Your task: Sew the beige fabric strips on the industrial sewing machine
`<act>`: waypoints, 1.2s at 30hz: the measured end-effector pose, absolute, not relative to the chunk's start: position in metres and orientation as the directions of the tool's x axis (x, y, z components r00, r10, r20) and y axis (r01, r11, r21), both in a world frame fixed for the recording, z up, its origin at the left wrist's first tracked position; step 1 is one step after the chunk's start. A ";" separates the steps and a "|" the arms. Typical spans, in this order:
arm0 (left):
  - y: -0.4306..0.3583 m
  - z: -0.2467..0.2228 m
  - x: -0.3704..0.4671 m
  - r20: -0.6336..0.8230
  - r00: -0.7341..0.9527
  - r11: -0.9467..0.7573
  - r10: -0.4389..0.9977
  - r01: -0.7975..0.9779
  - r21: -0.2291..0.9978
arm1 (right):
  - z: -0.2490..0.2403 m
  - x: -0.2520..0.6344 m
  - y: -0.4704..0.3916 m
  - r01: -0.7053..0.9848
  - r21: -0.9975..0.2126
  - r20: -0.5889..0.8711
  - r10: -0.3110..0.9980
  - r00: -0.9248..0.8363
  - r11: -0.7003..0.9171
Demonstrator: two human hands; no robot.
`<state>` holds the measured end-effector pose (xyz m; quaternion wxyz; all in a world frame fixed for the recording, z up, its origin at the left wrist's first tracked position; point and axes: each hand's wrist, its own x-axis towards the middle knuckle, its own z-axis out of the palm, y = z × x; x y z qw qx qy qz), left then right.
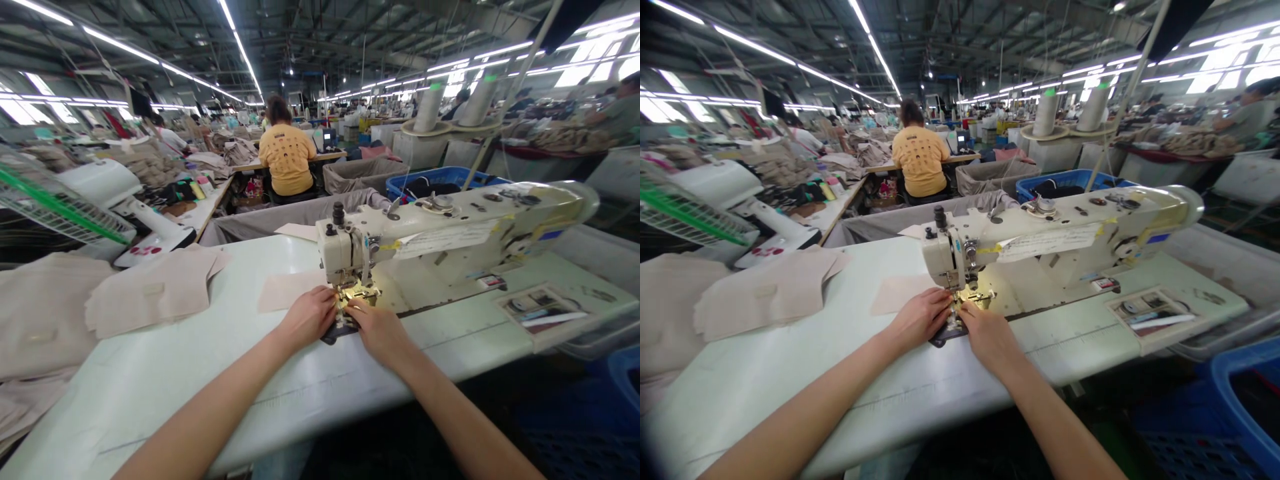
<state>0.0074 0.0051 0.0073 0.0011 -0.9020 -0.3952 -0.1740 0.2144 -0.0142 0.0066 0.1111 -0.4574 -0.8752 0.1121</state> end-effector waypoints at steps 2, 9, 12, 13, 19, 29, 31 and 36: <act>0.007 0.006 0.006 0.316 0.628 -0.688 0.711 0.714 0.129 | 0.003 0.216 -0.019 0.779 -0.313 0.105 0.835 -0.541 0.544; 0.002 -0.001 0.006 0.375 0.569 -0.654 0.731 0.741 0.150 | -0.006 0.218 -0.031 0.789 -0.339 0.126 0.856 -0.502 0.512; 0.002 -0.002 0.006 0.374 0.563 -0.649 0.737 0.743 0.160 | -0.007 0.218 -0.032 0.790 -0.345 0.129 0.859 -0.495 0.507; 0.002 -0.001 0.007 0.373 0.562 -0.649 0.738 0.743 0.164 | -0.008 0.218 -0.032 0.789 -0.347 0.130 0.859 -0.494 0.507; 0.002 -0.001 0.007 0.350 0.557 -0.626 0.753 0.770 0.120 | -0.008 0.218 -0.033 0.796 -0.335 0.142 0.862 -0.486 0.504; -0.001 0.000 0.009 0.273 0.489 -0.517 0.829 0.855 0.037 | -0.008 0.217 -0.033 0.787 -0.350 0.164 0.861 -0.482 0.507; -0.005 0.006 0.010 0.260 0.464 -0.486 0.847 0.874 0.023 | -0.007 0.217 -0.033 0.784 -0.358 0.170 0.861 -0.479 0.507; -0.024 0.018 0.015 0.187 0.529 -0.551 0.828 0.829 0.096 | -0.007 0.220 -0.038 0.730 -0.480 0.217 0.872 -0.440 0.487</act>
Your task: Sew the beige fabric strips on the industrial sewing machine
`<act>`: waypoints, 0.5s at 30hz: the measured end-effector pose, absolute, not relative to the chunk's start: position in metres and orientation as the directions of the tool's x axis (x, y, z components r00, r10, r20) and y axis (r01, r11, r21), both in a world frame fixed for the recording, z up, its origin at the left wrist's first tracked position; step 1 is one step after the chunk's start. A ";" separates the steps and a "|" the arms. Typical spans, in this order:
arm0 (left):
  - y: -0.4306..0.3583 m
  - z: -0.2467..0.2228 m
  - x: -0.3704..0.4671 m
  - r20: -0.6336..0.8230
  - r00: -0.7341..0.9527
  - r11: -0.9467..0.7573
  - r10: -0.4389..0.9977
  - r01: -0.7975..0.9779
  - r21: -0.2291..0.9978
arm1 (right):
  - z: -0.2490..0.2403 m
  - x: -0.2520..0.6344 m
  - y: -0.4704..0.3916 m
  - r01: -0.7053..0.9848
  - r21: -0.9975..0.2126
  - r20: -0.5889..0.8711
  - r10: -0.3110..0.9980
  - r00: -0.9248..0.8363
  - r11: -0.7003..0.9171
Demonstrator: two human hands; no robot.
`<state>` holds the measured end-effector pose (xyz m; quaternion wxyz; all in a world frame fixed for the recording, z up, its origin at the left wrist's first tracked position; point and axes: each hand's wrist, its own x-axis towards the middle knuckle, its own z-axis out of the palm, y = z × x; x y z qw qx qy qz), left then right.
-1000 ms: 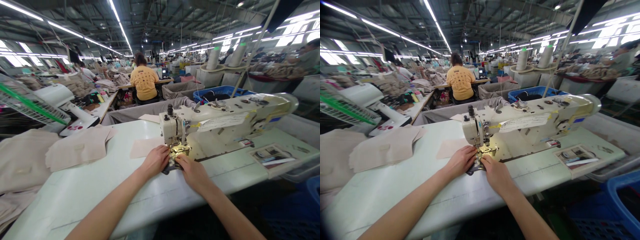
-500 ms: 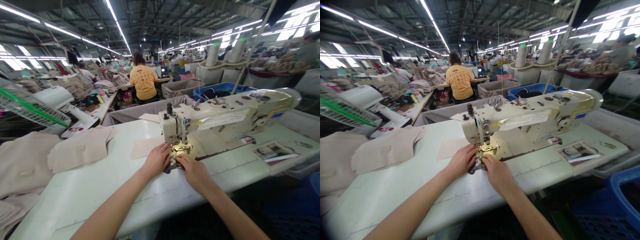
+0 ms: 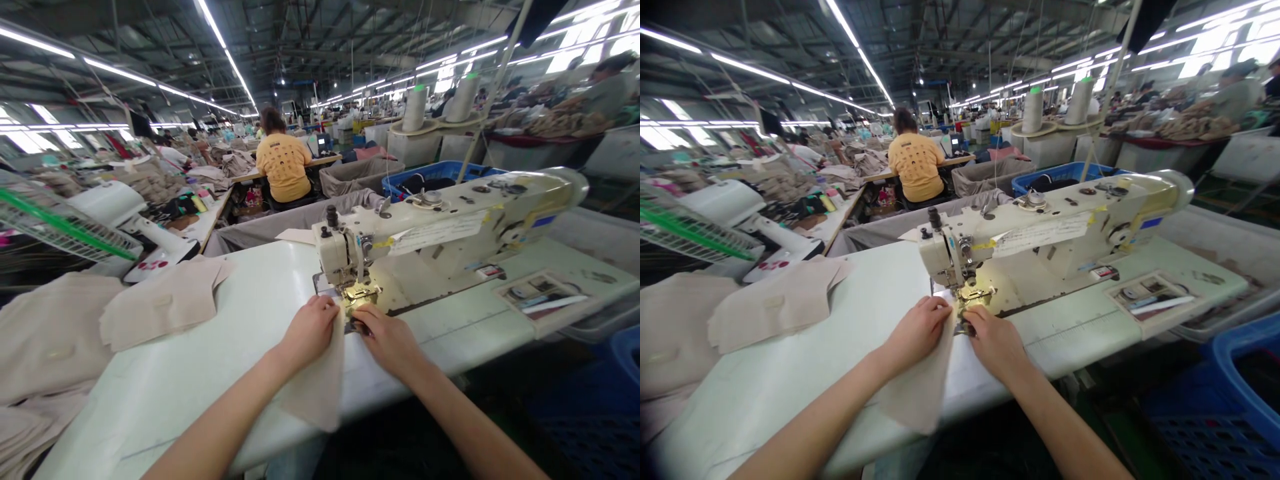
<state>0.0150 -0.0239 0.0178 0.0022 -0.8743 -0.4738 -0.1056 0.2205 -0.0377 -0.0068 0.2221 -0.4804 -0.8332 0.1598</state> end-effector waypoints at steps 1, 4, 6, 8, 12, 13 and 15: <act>-0.028 0.018 0.017 0.173 0.554 -0.576 0.814 0.810 0.115 | -0.007 0.221 -0.040 0.705 -0.513 0.233 0.870 -0.435 0.490; -0.035 0.015 0.021 0.185 0.573 -0.596 0.799 0.795 0.110 | -0.008 0.222 -0.047 0.670 -0.546 0.231 0.860 -0.456 0.502; -0.036 0.011 0.021 0.219 0.567 -0.596 0.794 0.798 0.094 | -0.007 0.222 -0.052 0.694 -0.516 0.195 0.858 -0.476 0.502; -0.033 0.007 0.018 0.237 0.580 -0.613 0.779 0.785 0.095 | -0.005 0.222 -0.054 0.721 -0.482 0.173 0.861 -0.479 0.498; -0.028 0.006 0.011 0.250 0.608 -0.649 0.753 0.750 0.128 | -0.005 0.220 -0.056 0.743 -0.453 0.173 0.866 -0.469 0.492; -0.028 0.008 0.011 0.250 0.613 -0.655 0.749 0.743 0.141 | -0.005 0.219 -0.056 0.747 -0.448 0.172 0.867 -0.468 0.491; -0.028 0.012 0.011 0.239 0.620 -0.661 0.747 0.732 0.167 | -0.007 0.217 -0.057 0.754 -0.442 0.171 0.871 -0.460 0.485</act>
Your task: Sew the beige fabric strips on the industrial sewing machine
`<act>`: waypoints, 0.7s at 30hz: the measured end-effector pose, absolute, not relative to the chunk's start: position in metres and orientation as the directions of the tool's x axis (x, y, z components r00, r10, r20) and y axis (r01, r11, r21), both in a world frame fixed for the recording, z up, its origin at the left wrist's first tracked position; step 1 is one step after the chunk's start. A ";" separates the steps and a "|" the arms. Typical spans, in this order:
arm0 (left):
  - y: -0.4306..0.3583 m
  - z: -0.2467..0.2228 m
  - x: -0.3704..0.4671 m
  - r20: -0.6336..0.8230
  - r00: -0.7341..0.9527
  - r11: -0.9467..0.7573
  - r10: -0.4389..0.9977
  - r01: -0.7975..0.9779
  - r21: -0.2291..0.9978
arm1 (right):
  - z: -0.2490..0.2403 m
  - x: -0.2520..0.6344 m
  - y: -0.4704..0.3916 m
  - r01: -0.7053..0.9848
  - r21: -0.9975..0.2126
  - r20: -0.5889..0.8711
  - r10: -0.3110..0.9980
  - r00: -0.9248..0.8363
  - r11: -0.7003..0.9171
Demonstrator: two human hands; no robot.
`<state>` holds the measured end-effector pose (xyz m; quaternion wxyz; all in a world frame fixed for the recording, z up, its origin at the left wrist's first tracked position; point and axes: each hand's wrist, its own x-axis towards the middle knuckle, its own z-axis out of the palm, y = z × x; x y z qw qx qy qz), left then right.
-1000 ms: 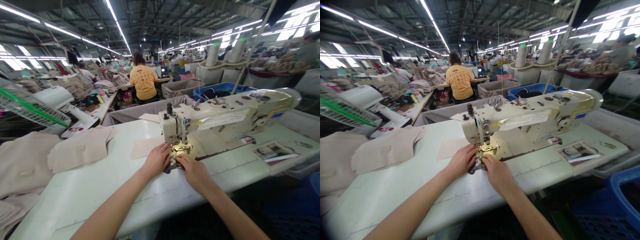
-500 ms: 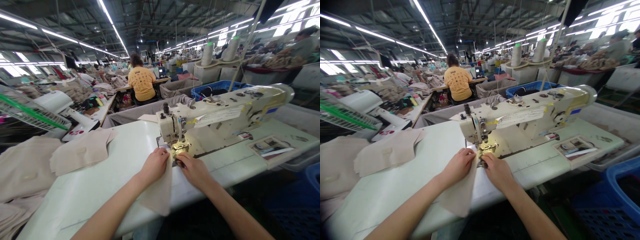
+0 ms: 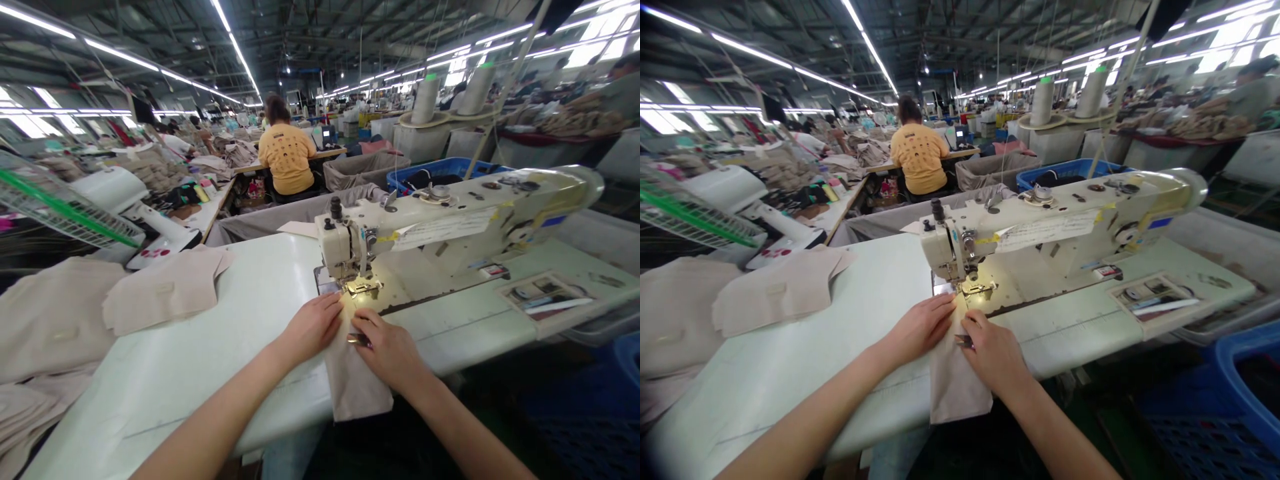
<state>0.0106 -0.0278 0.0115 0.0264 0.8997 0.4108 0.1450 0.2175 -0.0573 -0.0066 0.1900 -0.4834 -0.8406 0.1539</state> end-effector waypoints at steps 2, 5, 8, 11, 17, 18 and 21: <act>-0.028 0.016 0.012 0.226 0.625 -0.663 0.747 0.726 0.184 | -0.008 0.216 -0.058 0.759 -0.444 0.173 0.877 -0.449 0.476; -0.029 0.020 0.012 0.221 0.634 -0.670 0.742 0.714 0.204 | -0.008 0.216 -0.060 0.758 -0.444 0.166 0.875 -0.455 0.478; -0.029 0.019 0.011 0.220 0.643 -0.679 0.734 0.702 0.214 | -0.007 0.215 -0.060 0.759 -0.441 0.162 0.874 -0.458 0.479; -0.029 0.015 0.010 0.240 0.630 -0.673 0.739 0.709 0.211 | -0.007 0.214 -0.059 0.762 -0.440 0.165 0.877 -0.452 0.475; -0.030 0.011 0.010 0.261 0.614 -0.665 0.744 0.719 0.203 | -0.009 0.214 -0.057 0.767 -0.424 0.163 0.874 -0.458 0.482; -0.030 0.011 0.010 0.260 0.614 -0.663 0.746 0.720 0.202 | -0.009 0.214 -0.057 0.769 -0.419 0.162 0.873 -0.460 0.483; -0.027 0.012 0.010 0.247 0.614 -0.660 0.750 0.724 0.201 | -0.007 0.214 -0.056 0.775 -0.402 0.164 0.871 -0.463 0.488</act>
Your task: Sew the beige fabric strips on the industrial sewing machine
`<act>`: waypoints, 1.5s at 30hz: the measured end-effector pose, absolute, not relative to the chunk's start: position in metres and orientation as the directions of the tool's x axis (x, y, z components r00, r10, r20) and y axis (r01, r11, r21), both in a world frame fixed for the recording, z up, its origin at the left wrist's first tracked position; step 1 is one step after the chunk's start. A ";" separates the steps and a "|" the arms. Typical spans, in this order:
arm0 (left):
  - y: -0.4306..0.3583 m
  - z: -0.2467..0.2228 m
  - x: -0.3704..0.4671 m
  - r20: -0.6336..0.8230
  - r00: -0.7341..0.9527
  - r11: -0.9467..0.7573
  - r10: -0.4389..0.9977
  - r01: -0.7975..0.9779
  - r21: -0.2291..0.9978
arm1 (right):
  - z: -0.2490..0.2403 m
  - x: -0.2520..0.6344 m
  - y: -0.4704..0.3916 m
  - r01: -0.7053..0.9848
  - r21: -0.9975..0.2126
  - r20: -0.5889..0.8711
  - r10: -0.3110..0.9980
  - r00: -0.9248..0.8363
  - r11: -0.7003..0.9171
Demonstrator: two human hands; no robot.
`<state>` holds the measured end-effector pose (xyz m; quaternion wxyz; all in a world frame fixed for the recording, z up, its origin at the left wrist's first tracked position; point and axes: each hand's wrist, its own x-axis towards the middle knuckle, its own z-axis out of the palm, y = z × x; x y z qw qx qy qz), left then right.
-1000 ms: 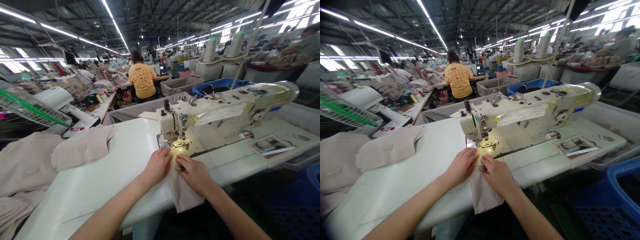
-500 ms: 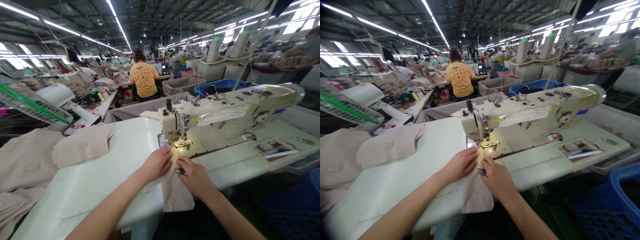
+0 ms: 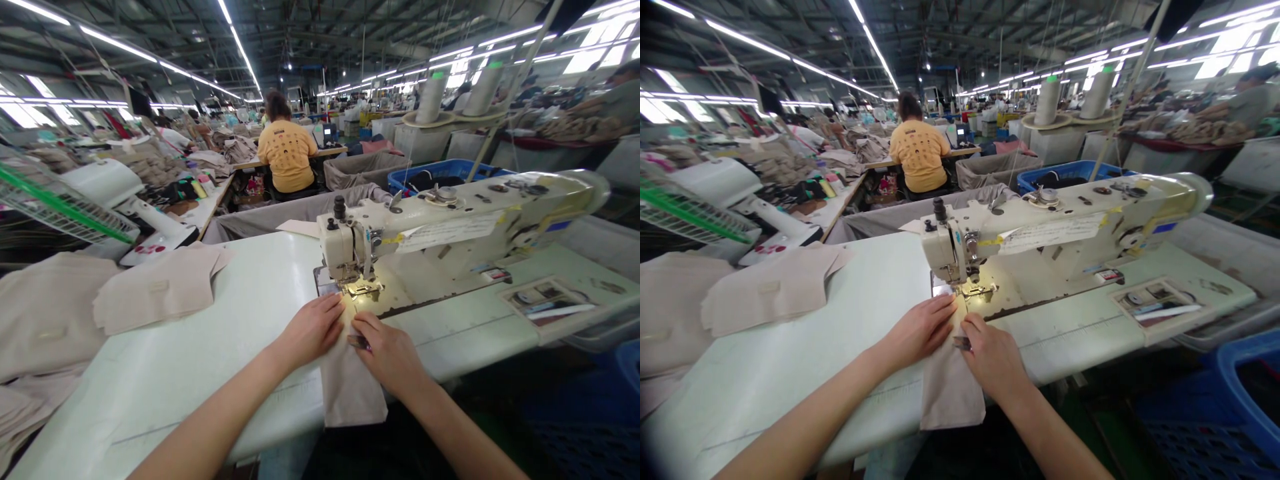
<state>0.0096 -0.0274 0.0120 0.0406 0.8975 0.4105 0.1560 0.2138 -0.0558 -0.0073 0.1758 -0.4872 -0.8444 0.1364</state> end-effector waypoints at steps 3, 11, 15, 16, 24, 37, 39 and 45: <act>-0.025 0.014 0.010 0.243 0.613 -0.658 0.751 0.725 0.203 | -0.005 0.213 -0.054 0.782 -0.393 0.158 0.873 -0.461 0.484; -0.076 0.011 0.027 0.201 0.663 -0.692 0.721 0.702 0.169 | -0.010 0.225 -0.072 0.778 -0.363 0.124 0.854 -0.505 0.512; -0.088 0.006 0.028 0.220 0.677 -0.710 0.702 0.690 0.141 | -0.011 0.228 -0.077 0.789 -0.351 0.112 0.859 -0.500 0.505; -0.085 0.006 0.026 0.222 0.678 -0.711 0.700 0.690 0.135 | -0.010 0.227 -0.074 0.791 -0.350 0.108 0.860 -0.499 0.503; -0.044 0.014 0.016 0.228 0.680 -0.716 0.697 0.672 0.186 | 0.005 0.214 -0.038 0.786 -0.342 0.112 0.853 -0.510 0.515; -0.039 0.003 0.007 0.302 0.647 -0.707 0.701 0.686 0.173 | -0.030 0.242 -0.031 0.639 -0.603 0.381 0.877 -0.294 0.477; -0.039 0.002 0.006 0.295 0.647 -0.704 0.703 0.692 0.158 | -0.030 0.241 -0.034 0.655 -0.582 0.390 0.872 -0.295 0.482; -0.040 -0.001 0.006 0.279 0.636 -0.687 0.720 0.711 0.152 | -0.028 0.238 -0.036 0.687 -0.533 0.396 0.863 -0.312 0.493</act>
